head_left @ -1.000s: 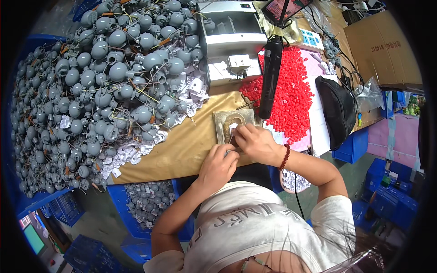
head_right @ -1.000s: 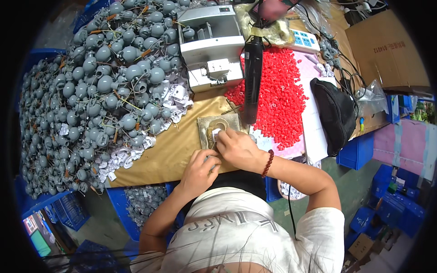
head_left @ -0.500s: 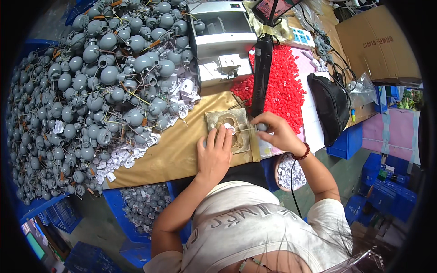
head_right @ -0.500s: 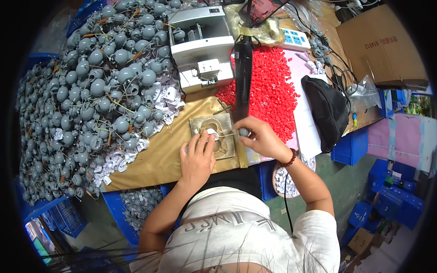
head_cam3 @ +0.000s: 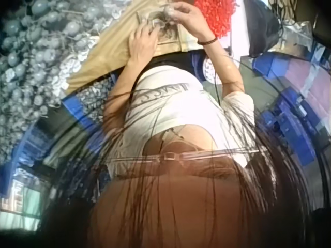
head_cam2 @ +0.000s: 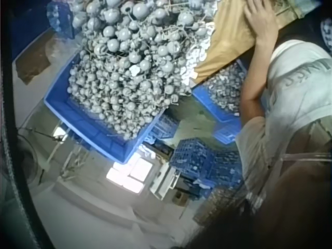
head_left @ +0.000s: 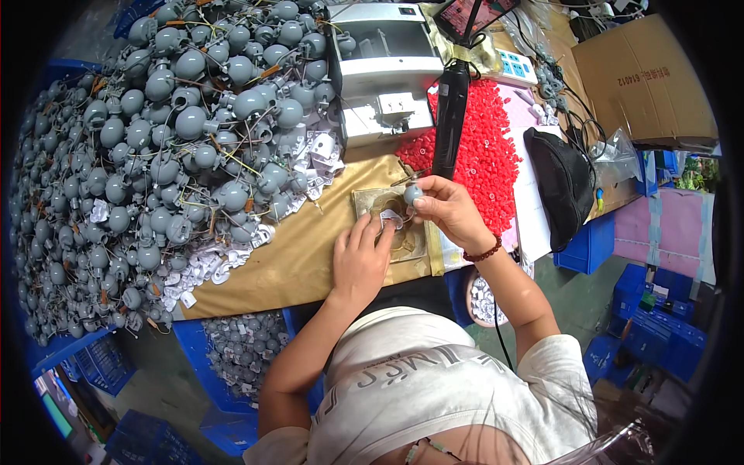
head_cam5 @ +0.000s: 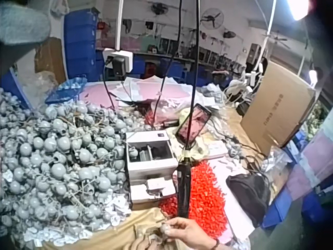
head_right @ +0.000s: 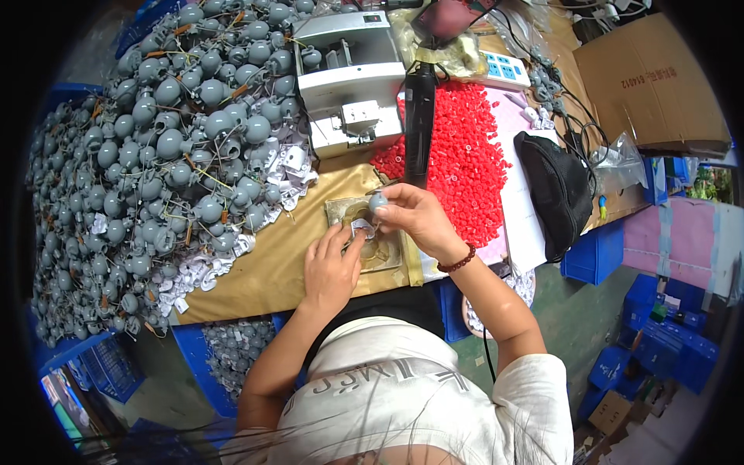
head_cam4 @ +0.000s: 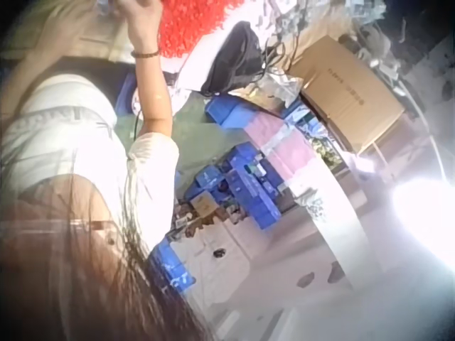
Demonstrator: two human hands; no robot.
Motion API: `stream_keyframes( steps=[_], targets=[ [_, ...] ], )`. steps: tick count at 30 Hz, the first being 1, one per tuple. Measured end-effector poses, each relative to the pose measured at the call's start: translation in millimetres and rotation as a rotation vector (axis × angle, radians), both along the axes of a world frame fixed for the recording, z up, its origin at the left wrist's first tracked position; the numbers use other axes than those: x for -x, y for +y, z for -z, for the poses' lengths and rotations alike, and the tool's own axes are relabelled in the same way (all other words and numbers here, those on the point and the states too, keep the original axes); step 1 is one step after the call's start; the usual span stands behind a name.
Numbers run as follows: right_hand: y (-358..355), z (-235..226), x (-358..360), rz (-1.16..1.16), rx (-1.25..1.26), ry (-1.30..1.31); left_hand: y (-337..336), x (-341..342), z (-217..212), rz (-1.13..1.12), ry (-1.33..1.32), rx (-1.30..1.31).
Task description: Assembling small gray spherical toy components using an electric screwdriver.
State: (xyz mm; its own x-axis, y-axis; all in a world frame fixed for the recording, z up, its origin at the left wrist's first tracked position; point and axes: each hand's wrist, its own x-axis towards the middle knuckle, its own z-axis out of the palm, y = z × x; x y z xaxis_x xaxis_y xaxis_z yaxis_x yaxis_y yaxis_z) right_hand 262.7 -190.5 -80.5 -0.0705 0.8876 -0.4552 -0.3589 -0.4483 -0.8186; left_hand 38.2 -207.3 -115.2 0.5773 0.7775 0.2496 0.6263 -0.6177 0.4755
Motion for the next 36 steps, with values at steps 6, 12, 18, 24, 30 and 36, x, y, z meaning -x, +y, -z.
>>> stream_keyframes(
  steps=[6,12,18,24,30,36],
  targets=[
    [5,11,15,-0.196,-0.168,-0.680,6,6,6,0.044,-0.051,-0.007],
    [-2,19,30,-0.182,-0.634,-1.256,7,7,7,0.046,-0.092,-0.004],
    [-15,36,34,-0.107,-0.679,-1.335,15,-1,3,-0.002,-0.114,0.028],
    [-16,34,39,-0.079,-0.593,-1.296,21,-5,-7,-0.058,-0.107,0.119],
    [-12,22,27,-0.140,-0.539,-1.078,27,-17,-6,-0.053,-0.093,0.049],
    [43,10,-12,0.413,-0.647,-1.480,28,-19,-2,-0.056,-0.074,0.024]
  ],
)
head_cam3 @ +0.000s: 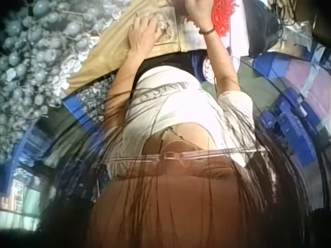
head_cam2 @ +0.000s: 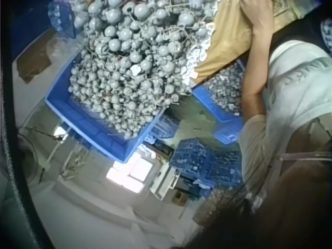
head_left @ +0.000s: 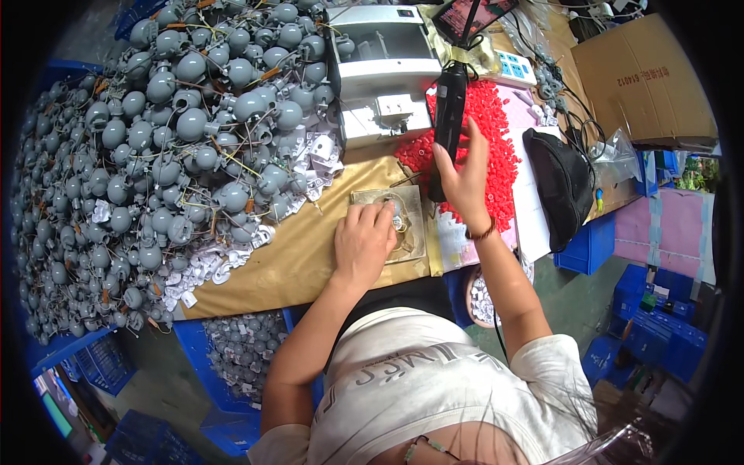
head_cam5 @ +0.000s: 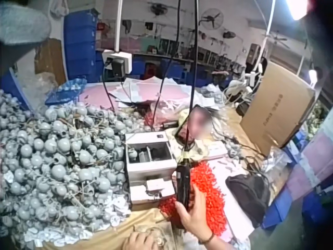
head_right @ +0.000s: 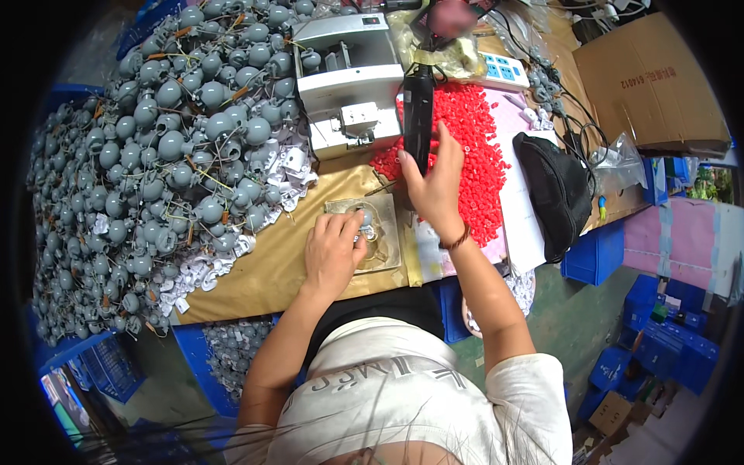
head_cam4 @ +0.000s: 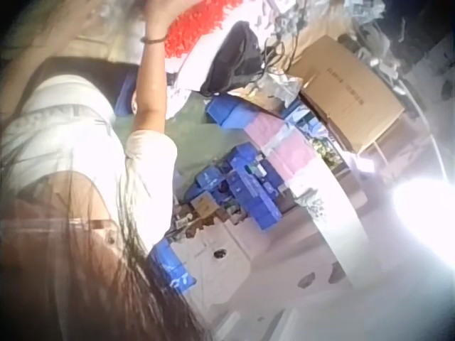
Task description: Assembling small gray spherical toy components using an electric screwdriver.
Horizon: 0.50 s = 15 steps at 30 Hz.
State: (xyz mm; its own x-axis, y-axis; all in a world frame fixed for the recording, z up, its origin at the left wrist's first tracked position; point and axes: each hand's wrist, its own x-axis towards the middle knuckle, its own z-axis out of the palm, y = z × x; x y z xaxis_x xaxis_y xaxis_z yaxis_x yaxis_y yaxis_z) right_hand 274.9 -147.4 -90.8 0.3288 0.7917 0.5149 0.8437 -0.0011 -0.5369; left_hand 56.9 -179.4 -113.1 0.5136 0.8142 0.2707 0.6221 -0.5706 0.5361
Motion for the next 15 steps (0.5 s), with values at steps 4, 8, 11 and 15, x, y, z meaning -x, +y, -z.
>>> stream_keyframes(
  steps=[4,8,11,15],
  targets=[
    [16,4,-10,-0.064,0.237,0.644,0,-3,-1,0.003,-0.024,0.023],
    [11,-55,22,-0.265,-0.283,0.658,-1,-2,0,-0.009,-0.044,0.043],
    [38,-109,35,-0.548,-0.399,0.744,-2,-1,1,-0.048,-0.056,0.015],
    [84,-118,32,-0.561,-0.323,0.679,-2,-3,0,-0.057,-0.070,0.013]
  ],
)
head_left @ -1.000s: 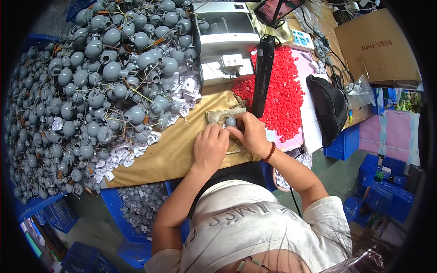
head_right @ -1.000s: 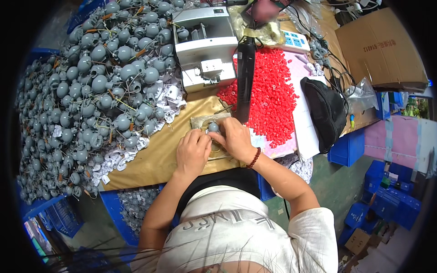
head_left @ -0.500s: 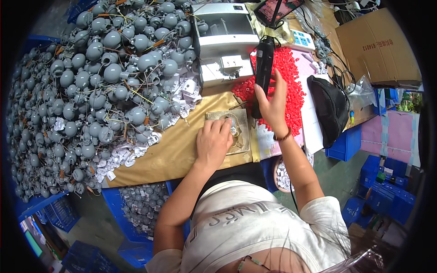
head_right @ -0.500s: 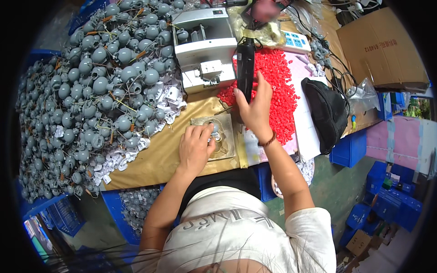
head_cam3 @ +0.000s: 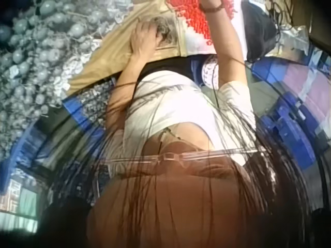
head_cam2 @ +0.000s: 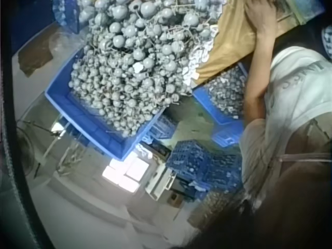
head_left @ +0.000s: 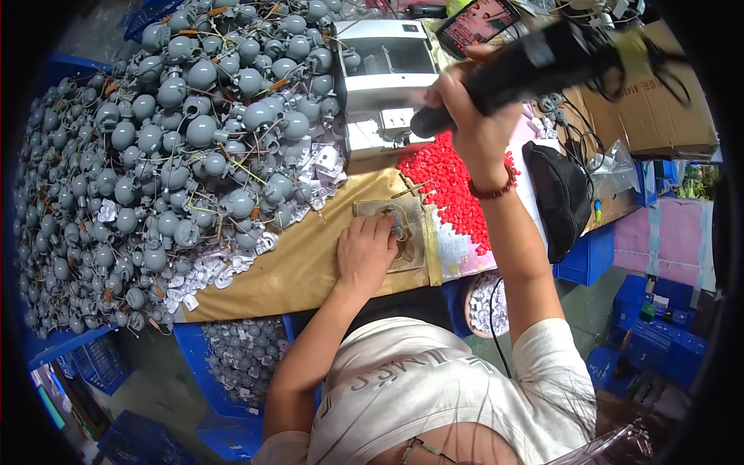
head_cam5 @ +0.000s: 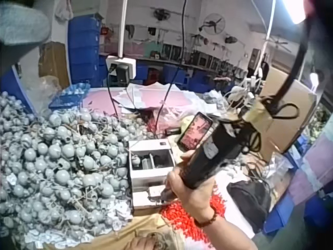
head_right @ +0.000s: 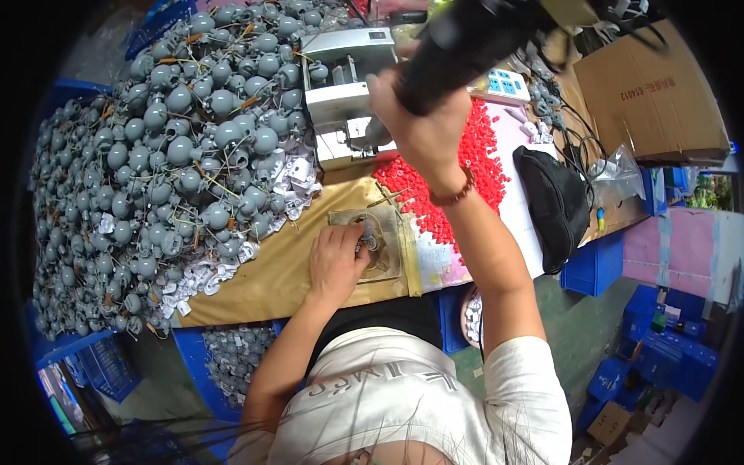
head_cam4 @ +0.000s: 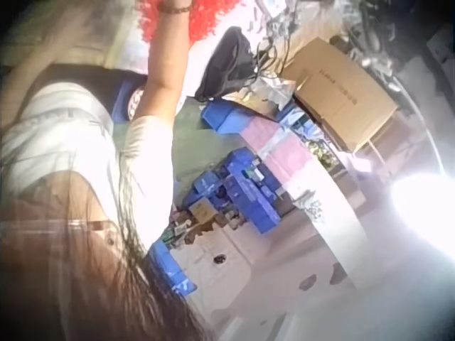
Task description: Assembling small gray spherical toy components using an electric screwdriver.
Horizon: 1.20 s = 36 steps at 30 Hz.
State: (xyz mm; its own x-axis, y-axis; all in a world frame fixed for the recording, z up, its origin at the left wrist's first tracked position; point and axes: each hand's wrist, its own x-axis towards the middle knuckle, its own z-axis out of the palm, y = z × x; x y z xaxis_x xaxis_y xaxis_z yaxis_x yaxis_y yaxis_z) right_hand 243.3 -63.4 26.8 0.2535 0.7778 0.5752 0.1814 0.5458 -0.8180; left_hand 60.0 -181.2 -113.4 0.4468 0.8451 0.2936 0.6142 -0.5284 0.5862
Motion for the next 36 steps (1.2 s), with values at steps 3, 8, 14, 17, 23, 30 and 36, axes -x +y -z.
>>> stream_keyframes(
  steps=[3,8,14,17,23,30,36],
  targets=[
    [26,6,4,-0.071,0.075,0.123,-1,0,1,0.008,-0.002,0.018],
    [44,23,8,0.038,0.188,-0.068,-1,2,1,0.013,0.003,0.051],
    [-2,25,16,-0.115,0.414,0.070,0,2,1,0.007,-0.038,0.067],
    [-51,23,23,-0.092,0.475,-0.069,-1,2,2,0.015,-0.013,0.083],
    [-91,49,21,-0.252,0.345,-0.134,-1,2,4,0.011,0.052,0.090],
    [-106,71,15,-0.256,0.313,-0.174,-1,1,6,0.001,0.006,0.072],
    [-123,77,21,-0.449,0.197,-0.010,3,8,2,0.057,-0.073,0.084]
  ],
)
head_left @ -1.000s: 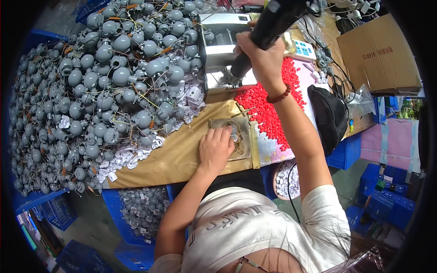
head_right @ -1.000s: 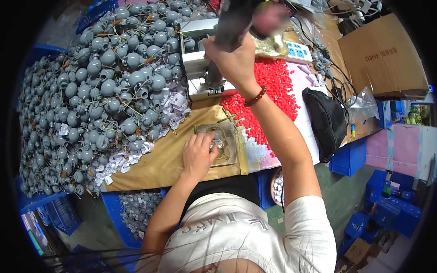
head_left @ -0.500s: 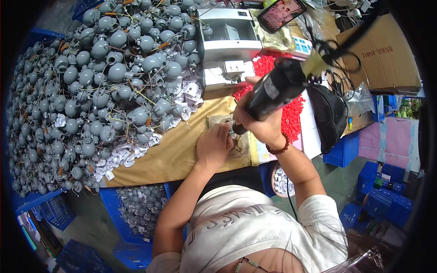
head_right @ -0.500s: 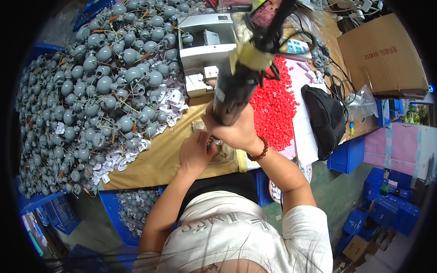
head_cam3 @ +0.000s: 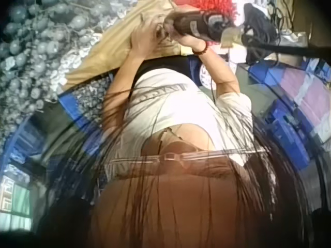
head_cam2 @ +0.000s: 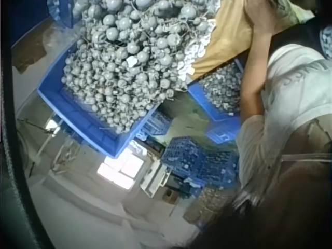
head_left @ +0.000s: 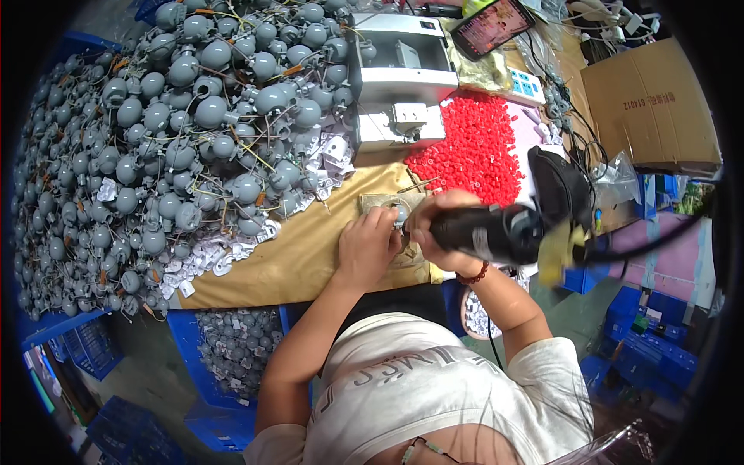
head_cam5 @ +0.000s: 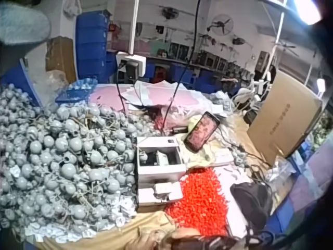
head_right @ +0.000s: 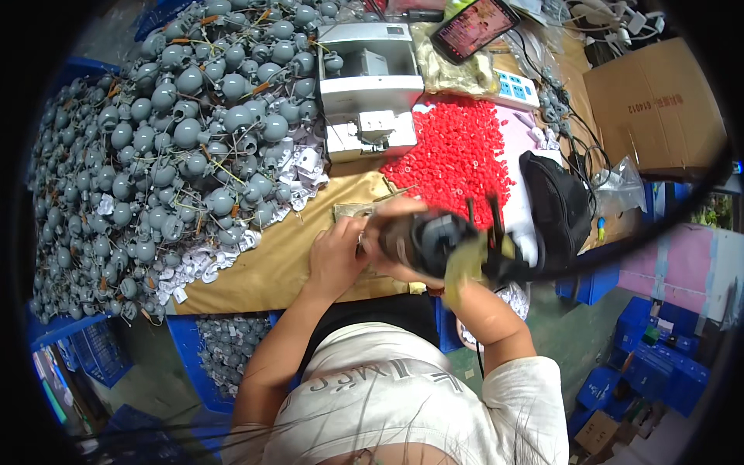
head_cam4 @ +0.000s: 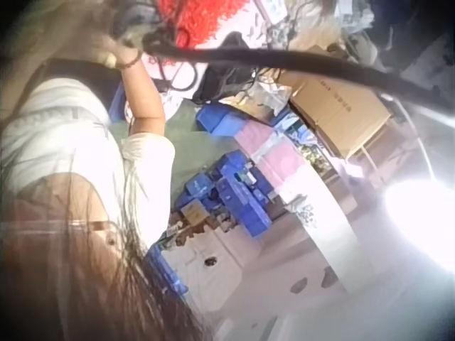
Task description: Assembling small gray spherical toy components using an electric screwdriver.
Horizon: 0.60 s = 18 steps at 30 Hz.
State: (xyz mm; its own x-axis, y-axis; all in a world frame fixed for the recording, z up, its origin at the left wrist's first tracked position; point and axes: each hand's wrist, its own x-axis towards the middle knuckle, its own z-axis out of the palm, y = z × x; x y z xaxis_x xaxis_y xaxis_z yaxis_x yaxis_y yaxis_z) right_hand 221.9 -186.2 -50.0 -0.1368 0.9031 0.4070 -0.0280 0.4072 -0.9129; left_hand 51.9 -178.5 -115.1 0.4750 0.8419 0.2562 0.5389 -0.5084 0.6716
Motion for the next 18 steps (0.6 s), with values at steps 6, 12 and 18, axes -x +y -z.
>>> stream_keyframes(
  steps=[6,12,18],
  targets=[
    [-20,4,1,-0.081,0.125,0.164,0,-1,-2,0.013,-0.021,0.012],
    [-13,6,6,-0.001,0.020,0.036,0,-1,-3,0.010,-0.005,0.024],
    [-2,10,-4,0.163,0.050,-0.147,-3,-4,-2,-0.023,0.033,0.047]
  ],
)
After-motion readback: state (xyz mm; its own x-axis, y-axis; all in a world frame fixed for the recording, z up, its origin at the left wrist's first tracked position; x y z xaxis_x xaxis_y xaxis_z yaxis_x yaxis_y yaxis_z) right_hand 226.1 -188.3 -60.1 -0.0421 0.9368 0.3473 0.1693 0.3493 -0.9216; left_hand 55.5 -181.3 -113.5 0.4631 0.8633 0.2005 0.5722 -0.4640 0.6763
